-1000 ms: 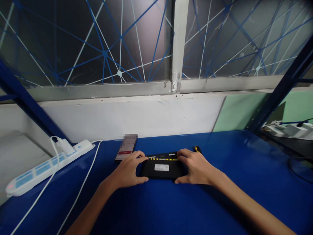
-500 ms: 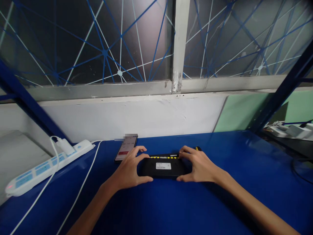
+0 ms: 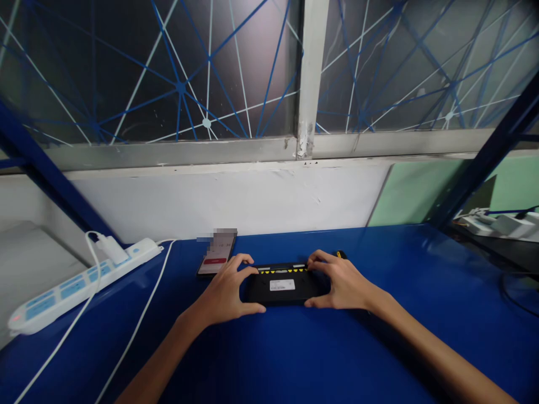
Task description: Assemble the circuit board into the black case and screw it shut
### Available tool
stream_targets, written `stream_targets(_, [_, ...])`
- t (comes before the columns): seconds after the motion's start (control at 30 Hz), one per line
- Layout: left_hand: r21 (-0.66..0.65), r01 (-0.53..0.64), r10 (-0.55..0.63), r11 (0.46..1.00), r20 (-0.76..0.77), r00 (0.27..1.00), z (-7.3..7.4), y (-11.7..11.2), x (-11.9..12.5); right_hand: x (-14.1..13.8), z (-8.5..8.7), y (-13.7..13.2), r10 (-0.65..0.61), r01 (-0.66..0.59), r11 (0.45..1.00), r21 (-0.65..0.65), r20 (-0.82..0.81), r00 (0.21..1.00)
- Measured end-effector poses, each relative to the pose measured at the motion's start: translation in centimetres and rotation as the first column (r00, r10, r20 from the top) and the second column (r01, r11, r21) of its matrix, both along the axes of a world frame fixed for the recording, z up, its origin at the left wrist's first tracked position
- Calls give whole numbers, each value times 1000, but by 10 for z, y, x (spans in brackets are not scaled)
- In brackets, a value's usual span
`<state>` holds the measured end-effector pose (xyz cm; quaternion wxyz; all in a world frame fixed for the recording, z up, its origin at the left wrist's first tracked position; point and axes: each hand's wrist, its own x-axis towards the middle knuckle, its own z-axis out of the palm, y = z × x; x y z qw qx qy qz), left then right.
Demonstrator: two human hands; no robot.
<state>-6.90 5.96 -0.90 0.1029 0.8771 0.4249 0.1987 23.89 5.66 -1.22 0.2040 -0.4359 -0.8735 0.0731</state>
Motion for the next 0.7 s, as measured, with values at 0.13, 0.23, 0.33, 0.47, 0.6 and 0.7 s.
stream_targets(0.13, [10, 0, 0, 1000, -8, 1000, -2, 1, -1, 2, 1, 0, -6, 6, 1000, 0, 3, 1000])
stream_targets(0.23, [-4, 1, -1, 1000, -6, 1000, -1, 1, -1, 2, 1, 0, 5, -5, 1000, -12, -6, 1000])
stream_targets(0.33, [-28, -4, 4, 1000, 1, 1000, 1, 0, 1, 3, 3, 0, 11, -11, 1000, -27, -14, 1000])
stream_targets(0.47, [-23, -4, 5, 1000, 35, 999, 2, -1, 2, 5, 5, 1, 6, -7, 999, -32, -30, 1000])
stream_targets(0.6, [-41, -7, 8, 999, 24, 1000, -1, 0, 1, 5, 4, 2, -1, 0, 1000, -29, -19, 1000])
stream_targets(0.7, [-68, -14, 15, 998, 2, 1000, -2, 0, 1, 4, 3, 2, 1, -1, 1000, -27, -13, 1000])
